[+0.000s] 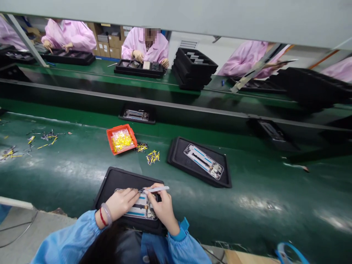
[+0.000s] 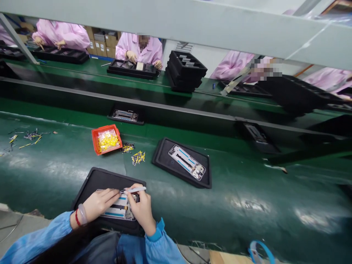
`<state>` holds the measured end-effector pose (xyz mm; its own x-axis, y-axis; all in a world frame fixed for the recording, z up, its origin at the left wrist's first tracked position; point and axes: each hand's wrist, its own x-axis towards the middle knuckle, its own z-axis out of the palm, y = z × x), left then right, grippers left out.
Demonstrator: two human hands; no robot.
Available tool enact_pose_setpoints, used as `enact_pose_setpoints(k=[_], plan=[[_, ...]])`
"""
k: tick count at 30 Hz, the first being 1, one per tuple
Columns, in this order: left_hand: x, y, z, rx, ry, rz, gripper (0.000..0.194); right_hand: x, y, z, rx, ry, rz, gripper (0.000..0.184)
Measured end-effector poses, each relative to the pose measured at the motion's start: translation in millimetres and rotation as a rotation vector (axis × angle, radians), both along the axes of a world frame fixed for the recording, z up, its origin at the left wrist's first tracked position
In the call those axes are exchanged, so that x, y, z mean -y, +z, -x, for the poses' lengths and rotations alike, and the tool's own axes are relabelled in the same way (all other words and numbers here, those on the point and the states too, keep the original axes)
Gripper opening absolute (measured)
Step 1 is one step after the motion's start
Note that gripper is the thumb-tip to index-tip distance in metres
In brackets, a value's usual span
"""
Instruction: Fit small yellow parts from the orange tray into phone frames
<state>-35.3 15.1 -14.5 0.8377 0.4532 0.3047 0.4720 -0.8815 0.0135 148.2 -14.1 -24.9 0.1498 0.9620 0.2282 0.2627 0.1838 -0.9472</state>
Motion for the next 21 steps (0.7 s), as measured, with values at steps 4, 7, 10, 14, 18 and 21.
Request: enact_pose_setpoints(k=[4,7,10,14,18,21], plan=[[3,-1.5,3,-0.012,0.003,-0.086,0.032,-1,2.1,0,-0.029,-0.008,0.004,0.006],[3,-0.7,6,0.02,-0.027,-0.125,0.036,-1,2.4,0,-0.043,-0.004,0.011,0.007],[4,0.2,7,0.006,-0.05,-0.127,0.037,-1,1.6,-1,-0.038,0.006,-0.015,0.006],[6,-1.8,7,-0.026,-0.046,-0.137,0.035,-1,0.9,-1,-0.023,0.013,-0.046,0.008],[5,-3.1,10,-0.079,-0.091,-0.126,0.031,-1,1.2,-1,-0.021,0.0,-0.029,0.011],[4,-2.2,12,-0.062,-0.096,-0.122,0.034,-1,1.6,0,-0.03,-0.006,-0.021,0.011]])
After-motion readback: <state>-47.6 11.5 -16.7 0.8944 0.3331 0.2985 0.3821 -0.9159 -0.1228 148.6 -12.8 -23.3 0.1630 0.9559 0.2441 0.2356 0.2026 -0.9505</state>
